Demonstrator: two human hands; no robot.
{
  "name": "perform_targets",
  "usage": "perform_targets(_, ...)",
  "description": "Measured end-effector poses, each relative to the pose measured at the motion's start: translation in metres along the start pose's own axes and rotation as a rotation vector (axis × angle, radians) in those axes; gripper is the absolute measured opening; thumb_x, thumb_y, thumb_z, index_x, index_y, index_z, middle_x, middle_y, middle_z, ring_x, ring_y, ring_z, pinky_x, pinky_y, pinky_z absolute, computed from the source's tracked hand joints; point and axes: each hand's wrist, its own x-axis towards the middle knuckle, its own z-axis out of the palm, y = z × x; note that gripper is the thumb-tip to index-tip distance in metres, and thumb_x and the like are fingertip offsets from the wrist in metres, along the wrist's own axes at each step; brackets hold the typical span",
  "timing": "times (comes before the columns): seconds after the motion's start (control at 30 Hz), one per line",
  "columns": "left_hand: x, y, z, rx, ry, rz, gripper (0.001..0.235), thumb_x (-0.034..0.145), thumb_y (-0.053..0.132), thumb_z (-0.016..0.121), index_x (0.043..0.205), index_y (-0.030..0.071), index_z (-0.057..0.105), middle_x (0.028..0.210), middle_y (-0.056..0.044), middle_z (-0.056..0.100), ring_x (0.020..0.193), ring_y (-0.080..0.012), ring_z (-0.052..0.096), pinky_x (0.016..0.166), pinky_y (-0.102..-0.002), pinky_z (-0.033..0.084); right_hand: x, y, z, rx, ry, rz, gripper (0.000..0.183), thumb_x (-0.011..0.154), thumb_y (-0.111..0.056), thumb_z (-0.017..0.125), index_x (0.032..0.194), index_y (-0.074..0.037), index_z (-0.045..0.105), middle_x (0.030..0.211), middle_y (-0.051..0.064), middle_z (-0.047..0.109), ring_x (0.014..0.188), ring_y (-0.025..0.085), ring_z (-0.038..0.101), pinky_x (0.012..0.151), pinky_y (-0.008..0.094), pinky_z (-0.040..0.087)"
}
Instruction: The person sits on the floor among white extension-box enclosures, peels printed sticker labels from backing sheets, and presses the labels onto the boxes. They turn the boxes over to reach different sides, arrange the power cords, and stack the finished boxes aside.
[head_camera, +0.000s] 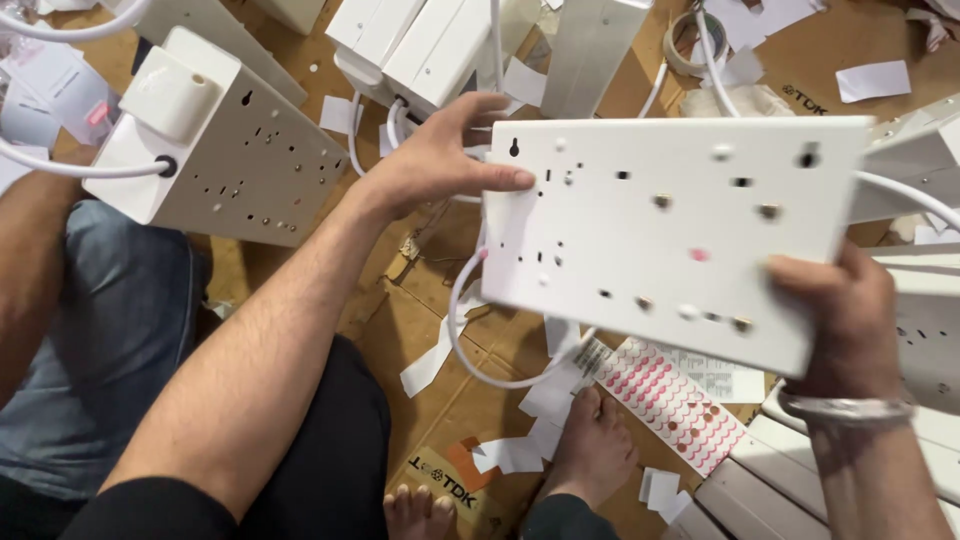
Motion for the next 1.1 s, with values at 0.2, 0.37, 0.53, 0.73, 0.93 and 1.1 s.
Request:
perform_targets(0.2,-0.022,0.025,0.020,-0.787,-0.230,-0.145,0.108,0.074,0.056,0.081,0.148,-0.008,0.035,0.122,-0.032,0.063,0.108,-0.0366,0.074,0.089,-0.053,0.062,-0.003,0.011,-0.006,0.521,-0.124,0.063,0.077,0.095,-0.036,0.068,0.156,0.004,0.046,0.139,0.019,0.064,0.120,0.028,0.069,0.100,0.039,0.058)
perform_targets(0.37,-0.066,0.056,0.034,-0.709,0.086,-0.144,0.091,0.074,0.045,0.081,0.136,-0.013,0.046,0.110,-0.027,0.069,0.091,-0.0317,0.077,0.085,-0.049,0.067,0.003,0.055,0.019,0.691,-0.104,0.269,0.080,0.100,-0.044,0.064,0.165,-0.002,0.044,0.145,0.018,0.061,0.118,0.030,0.066,0.087,0.040,0.055)
perform_targets(0.53,-0.108,0.085,-0.006,-0.199,0.221,-0.323,0.087,0.060,0.038,0.085,0.130,-0.003,0.054,0.105,-0.018,0.074,0.093,-0.0277,0.080,0.083,-0.040,0.068,-0.006,0.113,0.069,0.822,-0.259,0.398,0.064,0.098,-0.044,0.067,0.147,-0.009,0.048,0.134,0.009,0.055,0.126,0.029,0.054,0.106,0.054,0.047)
perform_targets(0.73,-0.137,0.107,-0.034,0.450,0.345,0.140,0.095,0.064,0.038,0.091,0.141,-0.002,0.052,0.117,-0.018,0.073,0.103,-0.0276,0.075,0.092,-0.039,0.060,-0.008,0.076,0.147,0.634,-0.644,0.477,0.061,0.086,-0.042,0.067,0.138,-0.013,0.053,0.136,0.005,0.063,0.125,0.023,0.059,0.104,0.047,0.049)
perform_targets(0.93,-0.165,0.102,-0.045,0.466,0.481,-0.065,0.099,0.065,0.040,0.089,0.146,0.002,0.047,0.117,-0.017,0.072,0.106,-0.0256,0.074,0.094,-0.038,0.061,-0.004,0.077,0.188,0.593,-0.701,0.435,0.068,0.092,-0.049,0.063,0.147,-0.016,0.042,0.142,0.008,0.056,0.126,0.026,0.056,0.106,0.053,0.047)
perform_targets(1.1,-0.175,0.101,-0.052,0.273,0.376,-0.211,0.103,0.072,0.047,0.087,0.149,-0.001,0.038,0.127,-0.020,0.064,0.117,-0.0278,0.068,0.096,-0.039,0.057,0.016,0.100,0.185,0.764,-0.708,0.437,0.078,0.092,-0.055,0.062,0.152,-0.009,0.041,0.144,0.012,0.058,0.130,0.027,0.059,0.106,0.053,0.052)
